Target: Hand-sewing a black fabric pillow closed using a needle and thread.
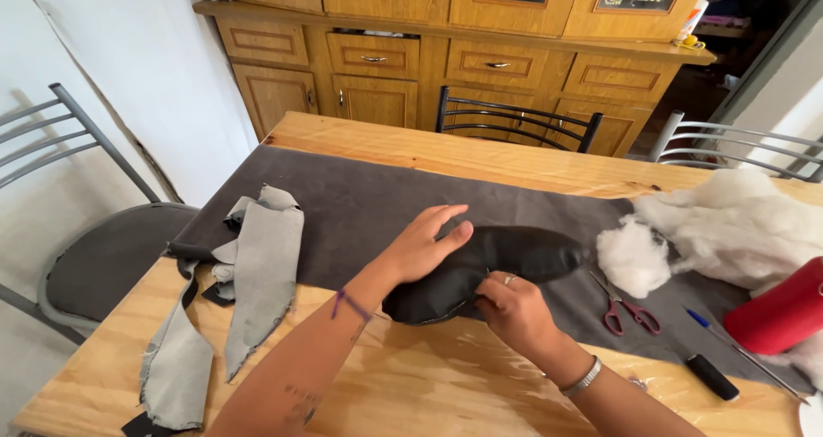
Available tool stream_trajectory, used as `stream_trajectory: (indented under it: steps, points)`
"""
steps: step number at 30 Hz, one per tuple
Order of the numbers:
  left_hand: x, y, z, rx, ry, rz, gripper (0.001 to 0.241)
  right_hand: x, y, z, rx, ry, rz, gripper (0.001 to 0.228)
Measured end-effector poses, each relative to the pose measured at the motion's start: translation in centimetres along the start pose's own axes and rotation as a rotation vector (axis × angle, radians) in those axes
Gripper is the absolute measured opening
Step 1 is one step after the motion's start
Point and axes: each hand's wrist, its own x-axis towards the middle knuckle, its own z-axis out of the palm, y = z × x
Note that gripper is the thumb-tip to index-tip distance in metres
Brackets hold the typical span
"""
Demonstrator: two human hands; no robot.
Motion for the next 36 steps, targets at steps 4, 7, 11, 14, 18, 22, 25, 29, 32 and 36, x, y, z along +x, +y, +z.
stream_trajectory:
  steps: [4, 7, 11, 14, 18, 22, 25, 29, 32, 36]
  points:
    - [-4.4, 0.2, 3.2, 0.519, 0.189, 0.261, 0.116, 0.5, -1.0, -1.3, 0.036, 0.076, 0.152, 0.025]
    - [-5.1, -3.6, 8.5, 0.926, 0.388, 0.246, 0.109, 0.4, -1.9, -1.2, 0.023, 0.058, 0.104, 0.024]
    - [-5.2, -7.3, 12.1, 1.274, 0.792, 0.405, 0.054, -0.5, -2.2, -1.3, -0.009, 0.089, 0.012, 0.015]
    - [-6.2, -8.6, 11.3, 1.105, 0.759, 0.722, 0.041, -0.6, -2.0, -2.0, -0.110, 0.091, -0.121, 0.007]
    - [-6.9, -7.8, 9.1, 0.971, 0.826, 0.880, 0.035, -0.4, -1.2, -2.0, -0.120, 0.161, 0.009, 0.023]
    - [-6.9, -6.8, 8.1, 0.900, 0.894, 0.907, 0.027, 1.8, -1.6, -3.7, -0.130, 0.117, -0.013, 0.038]
    - [-7.0, -5.6, 7.4, 0.791, 0.900, 0.948, 0.021, 2.6, -1.7, -4.7, -0.227, 0.063, -0.032, 0.021]
    - [-7.1, -3.5, 6.2, 0.632, 0.950, 1.004, 0.010, 3.0, -2.4, -5.7, -0.391, 0.050, -0.082, 0.016]
    - [-7.0, -3.2, 6.1, 0.508, 0.945, 0.989, 0.011, 2.8, -2.5, -6.1, -0.414, 0.073, -0.007, 0.019]
    - [-8.1, -1.4, 5.4, 0.409, 0.933, 0.963, 0.009, 4.0, -4.2, -9.0, -0.372, 0.021, 0.044, 0.015]
